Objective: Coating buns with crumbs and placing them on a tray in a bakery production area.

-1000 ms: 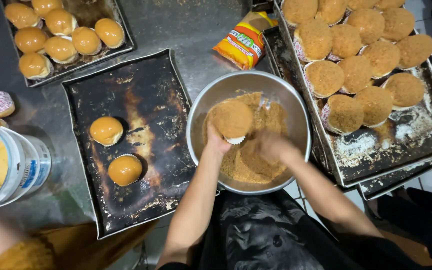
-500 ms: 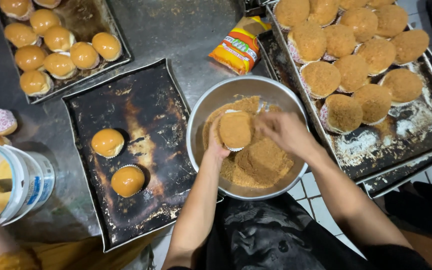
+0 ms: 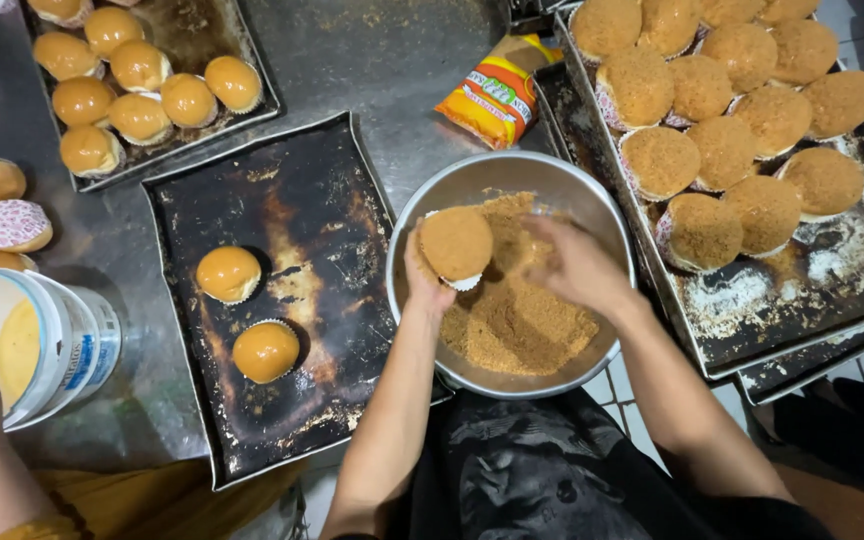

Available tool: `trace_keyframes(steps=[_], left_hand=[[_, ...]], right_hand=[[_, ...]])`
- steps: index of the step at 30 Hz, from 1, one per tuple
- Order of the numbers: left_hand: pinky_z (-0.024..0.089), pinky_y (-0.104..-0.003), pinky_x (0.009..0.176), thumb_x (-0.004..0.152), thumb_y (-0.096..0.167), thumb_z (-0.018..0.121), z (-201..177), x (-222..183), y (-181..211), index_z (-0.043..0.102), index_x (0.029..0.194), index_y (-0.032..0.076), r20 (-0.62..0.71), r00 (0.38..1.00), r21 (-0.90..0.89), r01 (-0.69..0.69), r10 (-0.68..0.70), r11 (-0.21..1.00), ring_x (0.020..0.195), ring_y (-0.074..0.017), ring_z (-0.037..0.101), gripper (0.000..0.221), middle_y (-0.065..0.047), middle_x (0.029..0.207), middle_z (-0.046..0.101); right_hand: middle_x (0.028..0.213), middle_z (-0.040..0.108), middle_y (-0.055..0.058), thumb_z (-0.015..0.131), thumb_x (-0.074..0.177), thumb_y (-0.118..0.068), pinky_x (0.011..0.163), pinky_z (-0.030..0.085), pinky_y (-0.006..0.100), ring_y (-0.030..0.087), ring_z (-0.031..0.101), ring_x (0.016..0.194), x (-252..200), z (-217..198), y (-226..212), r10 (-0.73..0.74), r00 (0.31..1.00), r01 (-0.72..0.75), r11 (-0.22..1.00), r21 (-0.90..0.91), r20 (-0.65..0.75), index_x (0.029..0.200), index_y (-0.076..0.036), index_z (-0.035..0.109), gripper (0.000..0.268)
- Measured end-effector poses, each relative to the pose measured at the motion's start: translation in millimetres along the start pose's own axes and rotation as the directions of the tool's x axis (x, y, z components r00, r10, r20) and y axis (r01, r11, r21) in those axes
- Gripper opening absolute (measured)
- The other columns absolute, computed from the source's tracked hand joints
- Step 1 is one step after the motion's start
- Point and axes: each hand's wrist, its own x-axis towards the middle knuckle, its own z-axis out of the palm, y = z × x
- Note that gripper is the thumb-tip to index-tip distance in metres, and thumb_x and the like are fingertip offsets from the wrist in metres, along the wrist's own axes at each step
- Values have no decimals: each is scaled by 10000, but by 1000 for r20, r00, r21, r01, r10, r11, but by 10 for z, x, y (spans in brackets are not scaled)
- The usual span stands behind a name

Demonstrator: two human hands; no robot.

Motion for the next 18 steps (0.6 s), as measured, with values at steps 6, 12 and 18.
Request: trace_keyframes(steps=[6,12,18], left_hand=[[634,-431,798,822,527,754,160,-175,-167,748,1051,179,-21,1000,-97,17,-20,995,939,-281,749,417,-70,1061,763],[649,-327,688,862,577,713,150,-202,-214,710,1009,231,-26,999,-33,39,-39,999,892,-184,742,377,25,1011,756],[316,-531,1213,946,601,610,-275,30,99,465,1510,32,48,988,590,-147,147,794,1489,-413,321,814,-258,1583,393]], right_hand=[[1634,221,322,933,726,-136,1180,257,666,531,247,1478,-2,339,54,-184,974,147,957,251,129,1649,-64,132,1224],[1544,368,341,1002,611,-127,1156,274,742,542,365,1415,129,655,280,-271,944,320,890,325,-188,1615,-22,194,1293],[1387,557,239,1011,532,-229,1128,402,556,434,532,1325,157,743,681,-316,837,433,881,188,-447,1494,-45,473,1117]])
